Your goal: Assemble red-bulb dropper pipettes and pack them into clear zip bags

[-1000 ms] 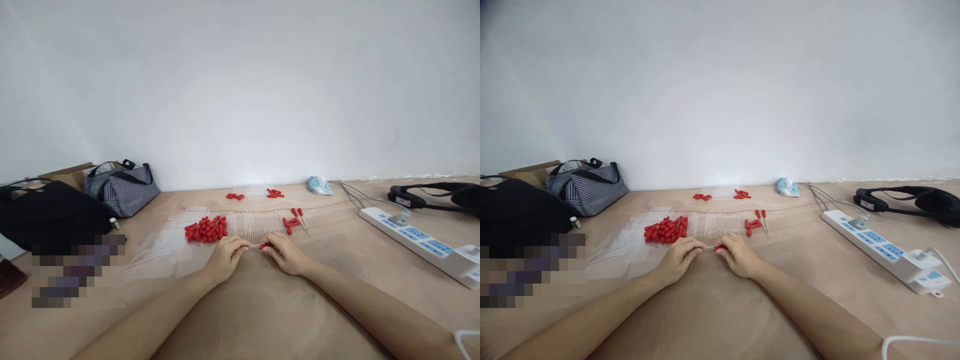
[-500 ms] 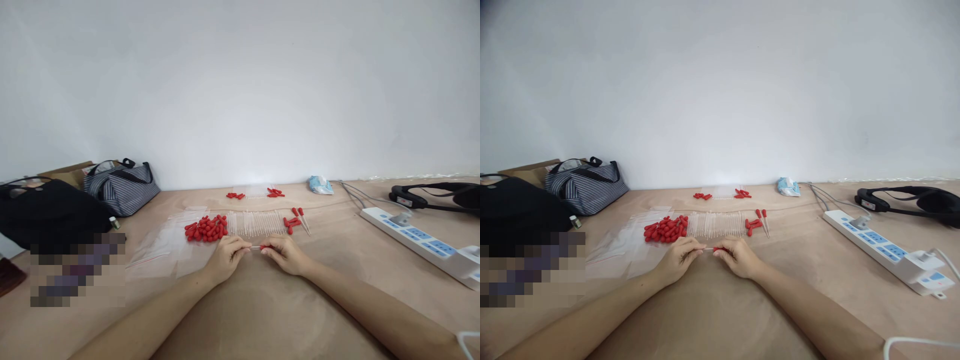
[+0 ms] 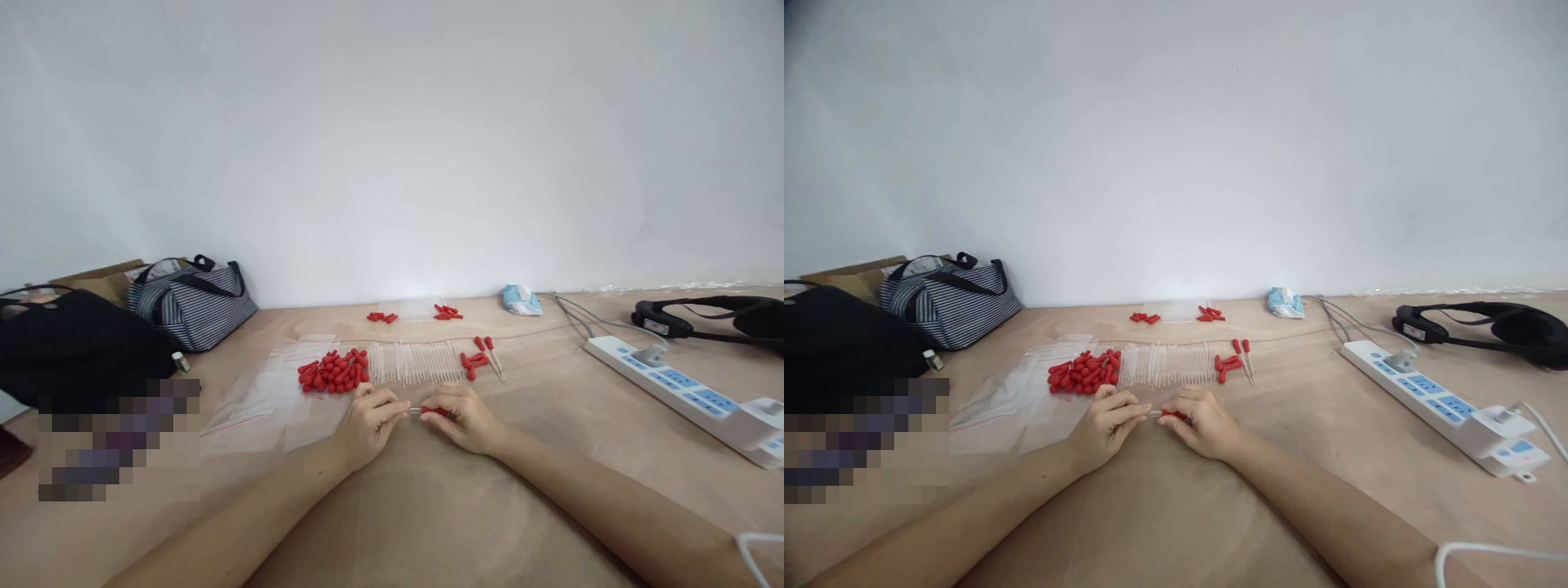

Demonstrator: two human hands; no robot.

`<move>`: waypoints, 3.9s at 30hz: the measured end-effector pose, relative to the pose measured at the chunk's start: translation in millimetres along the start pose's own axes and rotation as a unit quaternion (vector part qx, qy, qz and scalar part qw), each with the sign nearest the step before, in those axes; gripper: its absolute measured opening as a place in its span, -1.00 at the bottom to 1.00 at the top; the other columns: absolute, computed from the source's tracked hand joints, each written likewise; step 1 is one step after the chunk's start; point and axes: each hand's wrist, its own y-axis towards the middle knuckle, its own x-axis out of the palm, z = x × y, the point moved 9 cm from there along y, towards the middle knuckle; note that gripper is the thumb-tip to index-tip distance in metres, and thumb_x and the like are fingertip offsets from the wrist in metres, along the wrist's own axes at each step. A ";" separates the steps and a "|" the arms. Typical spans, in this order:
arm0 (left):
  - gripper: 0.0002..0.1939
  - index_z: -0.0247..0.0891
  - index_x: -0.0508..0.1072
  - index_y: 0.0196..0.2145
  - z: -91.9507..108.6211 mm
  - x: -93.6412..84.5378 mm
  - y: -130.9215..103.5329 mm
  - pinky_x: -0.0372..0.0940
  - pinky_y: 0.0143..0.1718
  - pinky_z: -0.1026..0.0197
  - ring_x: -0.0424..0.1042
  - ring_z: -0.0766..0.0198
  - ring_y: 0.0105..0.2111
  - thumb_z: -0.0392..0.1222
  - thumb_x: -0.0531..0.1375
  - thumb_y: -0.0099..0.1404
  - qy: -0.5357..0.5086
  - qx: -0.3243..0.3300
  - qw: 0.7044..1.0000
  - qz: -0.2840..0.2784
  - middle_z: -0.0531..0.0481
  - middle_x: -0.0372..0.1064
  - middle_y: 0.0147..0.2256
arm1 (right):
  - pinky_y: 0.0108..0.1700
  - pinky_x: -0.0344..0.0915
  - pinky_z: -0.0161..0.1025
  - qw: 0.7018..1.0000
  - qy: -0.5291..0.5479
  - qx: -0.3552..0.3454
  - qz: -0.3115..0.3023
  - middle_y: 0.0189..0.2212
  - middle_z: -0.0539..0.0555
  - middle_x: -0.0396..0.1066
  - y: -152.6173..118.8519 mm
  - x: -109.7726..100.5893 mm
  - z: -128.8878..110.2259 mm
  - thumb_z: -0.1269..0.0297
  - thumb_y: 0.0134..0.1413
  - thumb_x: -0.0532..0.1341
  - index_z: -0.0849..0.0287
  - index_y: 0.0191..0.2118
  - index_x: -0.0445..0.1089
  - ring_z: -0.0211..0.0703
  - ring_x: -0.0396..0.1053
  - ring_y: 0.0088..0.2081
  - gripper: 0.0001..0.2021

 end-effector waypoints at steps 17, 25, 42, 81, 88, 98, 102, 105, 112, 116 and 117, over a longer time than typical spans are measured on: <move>-0.78 -0.24 0.44 -0.33 3.3 -3.0 0.4 0.04 -0.32 0.17 0.30 0.32 -0.48 -0.26 0.00 0.27 -0.012 0.008 0.999 0.033 0.01 0.36 -0.49 | -0.29 0.02 -0.22 0.995 -0.075 -0.013 -0.059 -0.47 0.04 0.39 12.0 12.9 -5.1 0.27 0.09 0.05 0.18 -0.34 0.35 -0.21 0.24 -0.38 -0.83; -0.80 -0.25 0.42 -0.32 -2.6 -10.9 2.3 0.12 -0.29 0.21 0.32 0.32 -0.45 -0.20 0.01 0.27 -0.036 -0.021 0.996 0.081 0.01 0.39 -0.47 | -0.23 0.14 -0.20 0.996 0.024 0.085 0.014 -0.38 0.08 0.40 3.6 -8.4 22.6 0.17 0.00 0.15 0.15 -0.15 0.33 -0.16 0.26 -0.31 -0.72; -0.76 -0.23 0.46 -0.49 -20.0 -3.0 4.4 0.14 -0.32 0.20 0.32 0.33 -0.55 -0.16 0.05 0.22 -0.091 -0.165 0.982 0.022 0.09 0.39 -0.58 | -0.41 0.13 -0.32 0.832 0.419 0.329 0.157 -0.58 -0.05 0.28 -0.4 25.2 46.1 0.02 -0.25 0.24 0.23 -0.39 0.34 -0.32 0.19 -0.52 -0.64; -0.90 -0.25 0.28 -0.48 -30.0 -3.5 -1.3 0.10 -0.28 0.13 0.24 0.18 -0.32 -0.21 0.16 0.08 -0.012 -0.225 0.974 -0.001 0.03 0.31 -0.42 | -0.26 0.13 -0.24 0.977 -0.117 0.177 -0.033 -0.47 0.04 0.37 -12.1 -68.6 121.4 0.08 -0.19 0.23 0.12 -0.42 0.44 -0.18 0.26 -0.38 -0.77; -0.84 -0.19 0.39 -0.35 -48.1 -10.3 14.5 0.00 -0.17 0.02 0.19 0.07 -0.17 -0.11 0.16 0.10 0.114 -0.230 0.966 0.024 -0.04 0.31 -0.27 | -0.29 0.13 -0.26 0.984 -0.040 0.163 -0.055 -0.47 0.04 0.36 -6.2 -63.0 113.3 0.10 -0.28 0.28 0.18 -0.46 0.41 -0.21 0.24 -0.39 -0.75; -0.60 -0.24 0.49 -0.50 -93.9 9.0 51.9 -0.02 -0.14 -0.04 0.13 -0.09 -0.10 0.16 0.09 0.03 0.169 -0.389 0.906 -0.017 -0.22 0.26 -0.20 | -0.35 0.20 -0.29 0.952 0.168 0.251 -0.048 -0.55 -0.05 0.30 -10.9 -37.8 121.2 0.20 -0.28 0.29 0.24 -0.38 0.29 -0.30 0.28 -0.47 -0.71; -0.66 -0.29 0.49 -0.48 -104.0 15.9 54.0 0.01 -0.15 -0.04 0.15 -0.13 -0.11 0.05 0.12 -0.01 0.173 -0.413 0.894 -0.033 -0.27 0.29 -0.20 | -0.41 0.21 -0.31 0.945 0.200 0.258 0.000 -0.56 -0.07 0.30 -10.7 -37.7 122.6 0.20 -0.28 0.28 0.24 -0.37 0.26 -0.32 0.28 -0.51 -0.69; -0.69 -0.32 0.47 -0.44 -108.4 19.1 54.3 0.04 -0.17 -0.03 0.16 -0.13 -0.11 -0.02 0.13 -0.03 0.173 -0.424 0.888 -0.043 -0.29 0.29 -0.19 | -0.41 0.22 -0.30 0.952 0.181 0.244 0.038 -0.55 -0.06 0.29 -10.2 -39.5 123.5 0.19 -0.25 0.27 0.23 -0.35 0.25 -0.31 0.27 -0.49 -0.69; -0.73 -0.35 0.45 -0.45 -109.4 20.0 57.5 0.04 -0.18 -0.07 0.15 -0.17 -0.10 -0.07 0.13 -0.02 0.164 -0.419 0.893 -0.035 -0.32 0.28 -0.20 | -0.31 0.19 -0.19 0.982 -0.039 0.163 0.084 -0.50 0.04 0.33 -4.4 -44.4 95.8 0.27 -0.11 0.17 0.18 -0.42 0.30 -0.19 0.22 -0.41 -0.90; -0.80 -0.31 0.43 -0.48 -94.2 6.1 56.1 0.04 -0.17 -0.07 0.15 -0.14 -0.10 -0.13 0.10 0.08 0.149 -0.375 0.915 -0.014 -0.25 0.26 -0.18 | -0.21 0.16 -0.13 0.986 -0.089 0.097 0.099 -0.41 0.11 0.35 -0.9 -41.0 68.6 0.32 0.01 0.08 0.16 -0.29 0.37 -0.12 0.24 -0.32 -0.84; -0.80 -0.30 0.42 -0.47 -87.3 1.7 54.5 0.05 -0.15 -0.04 0.15 -0.10 -0.09 -0.13 0.09 0.11 0.141 -0.352 0.925 -0.012 -0.21 0.26 -0.16 | -0.21 0.16 -0.13 0.987 -0.089 0.088 0.099 -0.38 0.12 0.35 -0.7 -38.9 63.4 0.32 0.04 0.06 0.14 -0.24 0.37 -0.11 0.24 -0.29 -0.81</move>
